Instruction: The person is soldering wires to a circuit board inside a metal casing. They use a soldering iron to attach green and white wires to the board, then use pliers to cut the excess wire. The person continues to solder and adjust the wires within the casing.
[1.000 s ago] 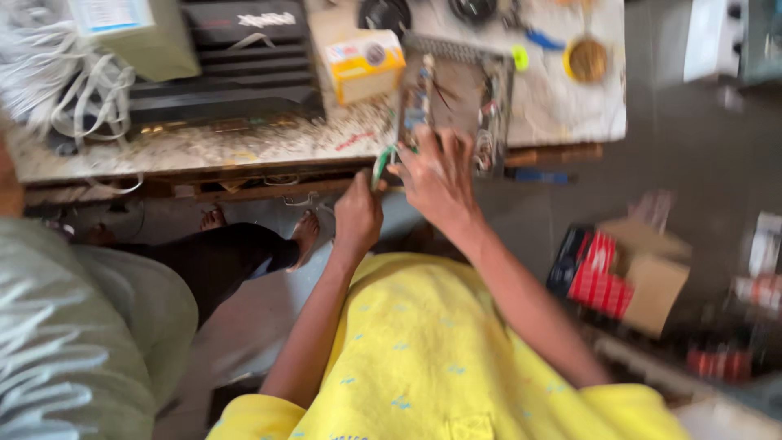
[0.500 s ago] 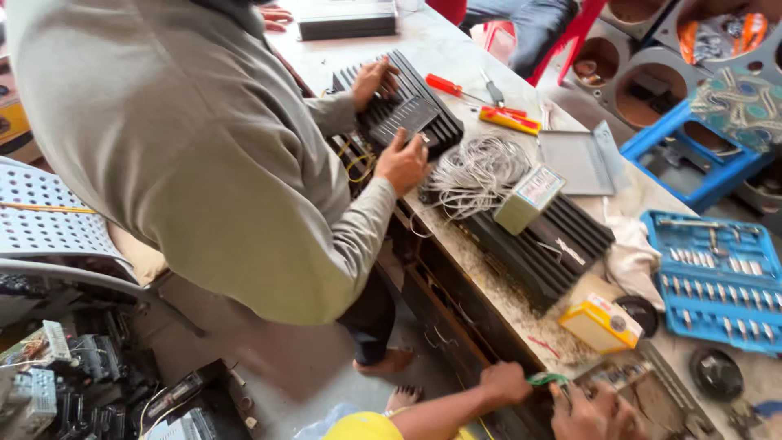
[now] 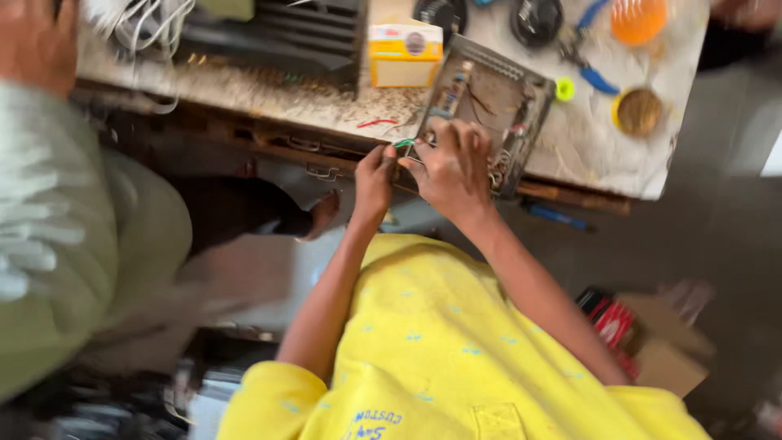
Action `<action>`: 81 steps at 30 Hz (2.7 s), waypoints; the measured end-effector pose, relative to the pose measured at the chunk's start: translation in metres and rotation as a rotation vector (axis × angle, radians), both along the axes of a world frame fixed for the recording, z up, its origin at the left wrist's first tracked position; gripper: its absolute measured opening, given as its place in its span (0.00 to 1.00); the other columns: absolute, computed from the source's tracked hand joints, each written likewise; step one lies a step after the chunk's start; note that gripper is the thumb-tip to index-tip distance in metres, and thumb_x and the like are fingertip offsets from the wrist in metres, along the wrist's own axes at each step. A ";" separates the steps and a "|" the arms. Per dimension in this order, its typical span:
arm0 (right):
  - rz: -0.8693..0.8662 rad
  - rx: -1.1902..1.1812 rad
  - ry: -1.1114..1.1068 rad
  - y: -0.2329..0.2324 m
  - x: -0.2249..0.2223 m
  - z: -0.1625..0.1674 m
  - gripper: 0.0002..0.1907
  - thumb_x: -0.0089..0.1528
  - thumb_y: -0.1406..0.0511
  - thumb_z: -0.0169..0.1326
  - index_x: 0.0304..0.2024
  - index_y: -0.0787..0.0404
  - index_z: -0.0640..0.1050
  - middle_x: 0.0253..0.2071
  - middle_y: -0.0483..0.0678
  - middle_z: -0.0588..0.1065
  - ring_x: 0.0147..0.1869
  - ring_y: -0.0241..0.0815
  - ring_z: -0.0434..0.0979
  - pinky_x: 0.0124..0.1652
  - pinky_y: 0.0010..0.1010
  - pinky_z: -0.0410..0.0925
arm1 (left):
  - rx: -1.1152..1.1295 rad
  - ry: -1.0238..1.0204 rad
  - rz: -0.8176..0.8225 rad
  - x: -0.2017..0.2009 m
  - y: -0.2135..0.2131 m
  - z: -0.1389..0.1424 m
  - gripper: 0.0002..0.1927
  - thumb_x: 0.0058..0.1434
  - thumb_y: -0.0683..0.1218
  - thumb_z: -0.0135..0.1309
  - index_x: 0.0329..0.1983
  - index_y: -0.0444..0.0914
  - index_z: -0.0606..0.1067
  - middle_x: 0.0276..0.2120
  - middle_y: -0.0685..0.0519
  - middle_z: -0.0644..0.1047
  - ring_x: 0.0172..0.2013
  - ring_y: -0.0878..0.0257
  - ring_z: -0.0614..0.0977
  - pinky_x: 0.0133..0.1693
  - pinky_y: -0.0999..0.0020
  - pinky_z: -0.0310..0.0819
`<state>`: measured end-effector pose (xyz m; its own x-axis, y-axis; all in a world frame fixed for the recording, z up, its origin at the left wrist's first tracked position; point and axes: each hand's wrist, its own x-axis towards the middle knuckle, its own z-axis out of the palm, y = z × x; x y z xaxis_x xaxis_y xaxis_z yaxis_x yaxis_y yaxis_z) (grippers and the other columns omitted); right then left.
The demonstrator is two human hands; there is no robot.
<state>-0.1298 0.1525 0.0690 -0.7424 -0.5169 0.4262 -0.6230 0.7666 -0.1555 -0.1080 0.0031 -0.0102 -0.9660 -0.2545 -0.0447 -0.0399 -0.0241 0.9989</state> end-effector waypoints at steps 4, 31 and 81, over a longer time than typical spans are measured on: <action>-0.026 -0.018 -0.056 0.011 0.000 0.001 0.14 0.58 0.56 0.65 0.41 0.56 0.85 0.57 0.48 0.68 0.64 0.51 0.62 0.60 0.52 0.56 | 0.058 -0.240 0.035 0.001 0.006 0.013 0.13 0.70 0.49 0.54 0.39 0.33 0.78 0.23 0.55 0.77 0.22 0.66 0.73 0.25 0.66 0.67; -0.201 -0.249 -0.273 0.026 0.050 0.031 0.16 0.64 0.66 0.64 0.55 0.60 0.81 0.44 0.45 0.78 0.51 0.47 0.74 0.54 0.42 0.60 | 0.044 -0.206 -0.072 -0.018 -0.018 0.021 0.13 0.61 0.44 0.66 0.30 0.29 0.77 0.22 0.55 0.78 0.23 0.73 0.75 0.25 0.74 0.74; 0.156 -0.617 -0.659 0.127 -0.089 -0.020 0.06 0.62 0.70 0.62 0.40 0.62 0.78 0.40 0.53 0.77 0.45 0.55 0.81 0.45 0.42 0.73 | -0.921 0.098 0.006 -0.043 0.127 0.103 0.09 0.63 0.36 0.60 0.46 0.34 0.80 0.39 0.42 0.76 0.42 0.46 0.78 0.44 0.55 0.73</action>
<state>-0.2185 0.2790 0.0493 -0.8741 -0.4530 0.1754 -0.3527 0.3435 -0.8704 -0.1514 0.1299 0.0929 -0.9533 -0.1541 0.2596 0.0434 0.7812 0.6228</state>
